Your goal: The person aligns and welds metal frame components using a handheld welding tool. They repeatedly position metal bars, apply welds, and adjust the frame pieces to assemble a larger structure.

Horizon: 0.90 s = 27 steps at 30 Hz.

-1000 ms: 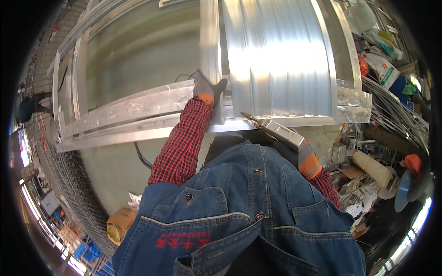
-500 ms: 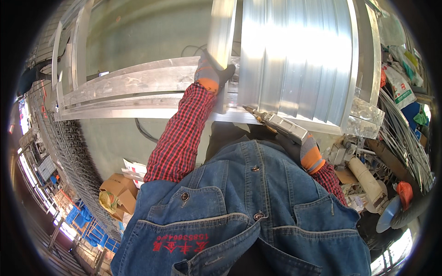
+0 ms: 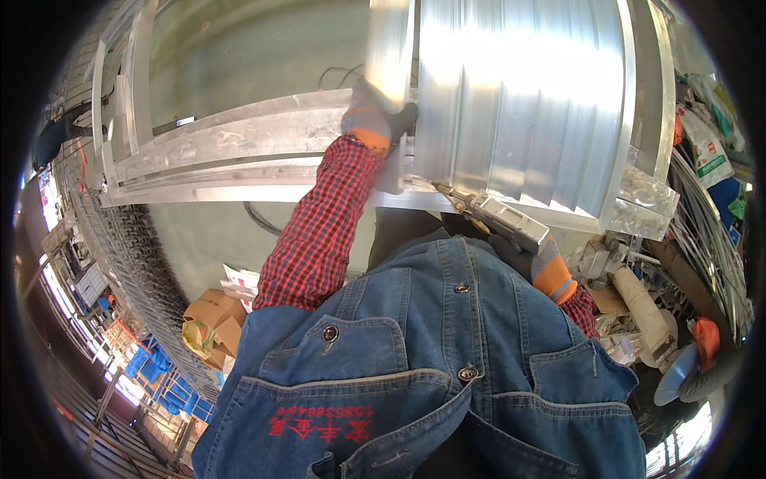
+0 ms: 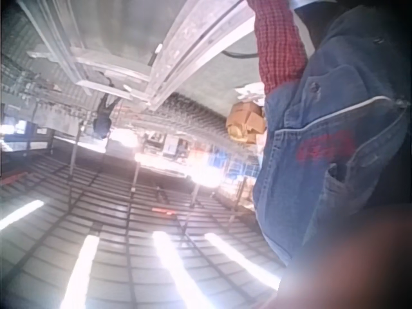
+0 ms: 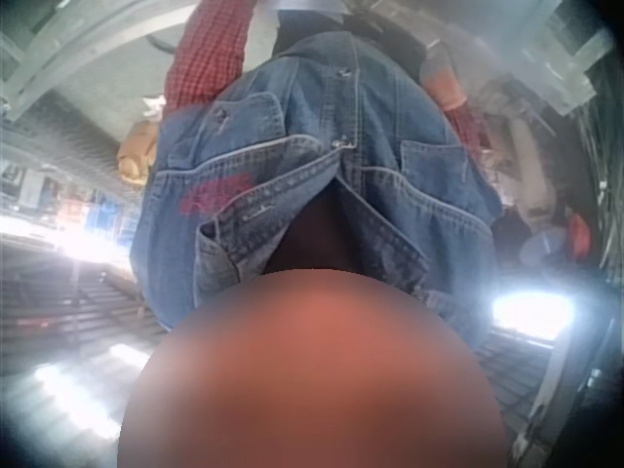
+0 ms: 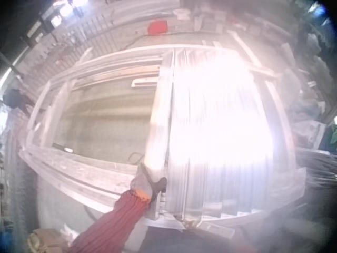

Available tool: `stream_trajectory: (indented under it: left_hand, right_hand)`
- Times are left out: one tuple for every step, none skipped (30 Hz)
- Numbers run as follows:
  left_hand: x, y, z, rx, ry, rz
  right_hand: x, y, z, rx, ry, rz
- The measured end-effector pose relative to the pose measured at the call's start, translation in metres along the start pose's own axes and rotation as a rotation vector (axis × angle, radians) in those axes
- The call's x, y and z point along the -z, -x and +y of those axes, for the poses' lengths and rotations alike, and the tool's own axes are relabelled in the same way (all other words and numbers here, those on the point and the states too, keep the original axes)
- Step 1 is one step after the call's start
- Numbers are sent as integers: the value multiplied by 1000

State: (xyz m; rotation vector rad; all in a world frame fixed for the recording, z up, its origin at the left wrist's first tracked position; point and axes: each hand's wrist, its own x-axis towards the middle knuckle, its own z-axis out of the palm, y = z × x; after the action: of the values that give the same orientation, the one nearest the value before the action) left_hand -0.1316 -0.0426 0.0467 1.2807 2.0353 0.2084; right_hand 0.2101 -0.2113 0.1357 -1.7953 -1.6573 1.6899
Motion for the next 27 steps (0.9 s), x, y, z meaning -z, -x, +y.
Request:
stream_trajectory:
  left_hand:
    - [-3,-1,0,-3,-26,2]
    - [-4,-2,-1,-31,-59,21]
    - [-5,-4,-3,-67,-86,36]
    - [-7,-7,-5,-108,-110,58]
    - [-9,-8,-8,-77,-91,29]
    - [-11,-11,-10,-47,-64,17]
    - [-12,-15,-12,-11,-40,5]
    - [-13,-20,-12,-10,-39,-7]
    - [-14,-24,-11,-3,-42,-22]
    - [-15,-27,-10,27,-44,-64]
    - [-14,-29,-8,24,-67,-89]
    - [-12,-31,-5,49,-89,-144]
    - [-11,-31,-3,79,-118,-188]
    - [-12,-30,0,96,-134,-197]
    - [-13,-30,4,120,-154,-191]
    - [-14,-30,7,148,-171,-188]
    - [-14,-30,8,161,-167,-196]
    - [-14,-32,10,178,-161,-210]
    - [-15,-32,10,197,-156,-217]
    - [-17,-34,9,191,-138,-212]
    - [-19,-36,9,186,-120,-196]
    - [-21,-37,7,194,-102,-189]
    - [-23,-39,5,180,-94,-174]
    - [-26,-40,3,179,-85,-170]
    - [-28,-40,1,173,-71,-153]
    - [-31,-39,-1,130,-38,-124]
    - [-35,-37,-4,82,0,-82]
  right_hand:
    - [1,-1,-1,-32,-11,-14]
    - [1,-1,-1,-38,-17,-19]
    - [2,-2,-1,-44,-23,-24]
    - [2,-3,-2,-27,-26,-17]
    - [2,-3,-1,1,-45,-20]
    - [2,-2,-1,-25,-28,-22]
    - [2,-3,0,-30,-26,-29]
    - [2,-3,2,-13,-29,-31]
    - [2,-2,3,-15,-47,-23]
    - [1,-1,5,4,-71,-8]
    - [1,-1,8,48,-107,8]
    - [1,-1,10,9,-84,-2]
    - [1,0,12,-10,-71,-15]
    - [1,0,14,-53,-65,-30]
    - [0,1,16,-62,-82,-37]
    - [0,2,17,-93,-108,-45]
    - [0,2,19,-91,-171,-45]
    - [-1,2,20,-105,-146,-51]
    - [-1,2,21,-88,-159,-50]
    - [-2,2,21,-45,-202,-40]
    - [-2,2,21,-71,-179,-49]
    - [-3,1,21,-70,-186,-50]
    - [-3,1,21,-87,-187,-57]
    - [-4,0,20,-45,-167,-48]
    - [-3,0,18,-23,-142,-45]
    - [-2,0,17,-1,-117,-47]
    - [-2,0,15,-10,-117,-55]
